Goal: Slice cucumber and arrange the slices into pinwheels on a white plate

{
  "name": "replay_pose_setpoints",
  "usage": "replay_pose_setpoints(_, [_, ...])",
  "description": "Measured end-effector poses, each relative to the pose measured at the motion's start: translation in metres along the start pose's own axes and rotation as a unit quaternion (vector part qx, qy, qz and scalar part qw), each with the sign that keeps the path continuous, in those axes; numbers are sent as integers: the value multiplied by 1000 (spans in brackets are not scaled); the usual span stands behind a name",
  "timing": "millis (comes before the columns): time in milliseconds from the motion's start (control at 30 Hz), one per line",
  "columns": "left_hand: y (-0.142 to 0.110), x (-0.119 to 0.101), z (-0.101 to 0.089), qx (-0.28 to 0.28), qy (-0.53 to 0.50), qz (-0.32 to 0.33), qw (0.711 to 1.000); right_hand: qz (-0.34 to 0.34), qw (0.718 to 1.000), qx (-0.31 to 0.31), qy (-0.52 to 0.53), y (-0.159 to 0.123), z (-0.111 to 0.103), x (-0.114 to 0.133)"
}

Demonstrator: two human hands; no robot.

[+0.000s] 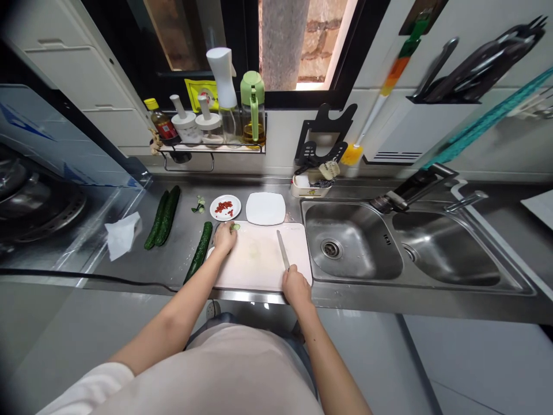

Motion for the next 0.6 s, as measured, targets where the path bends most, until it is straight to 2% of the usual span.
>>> replay_pose_setpoints(367, [16, 0, 2, 30, 45, 37, 998, 3, 1000, 8, 2, 0, -1, -2])
replay_pose_setpoints(600, [17, -1, -3, 32, -7, 16, 999, -9, 1000, 5, 2, 3, 0, -4])
Point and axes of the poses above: each hand's wrist, its own y-axis towards the middle knuckle, its own z-axis out of the palm, x = y × z, the point moved 2 cm from there along y, towards the middle knuckle, and after that the axes turned 5 degrees about x, right-handed, at the moved point
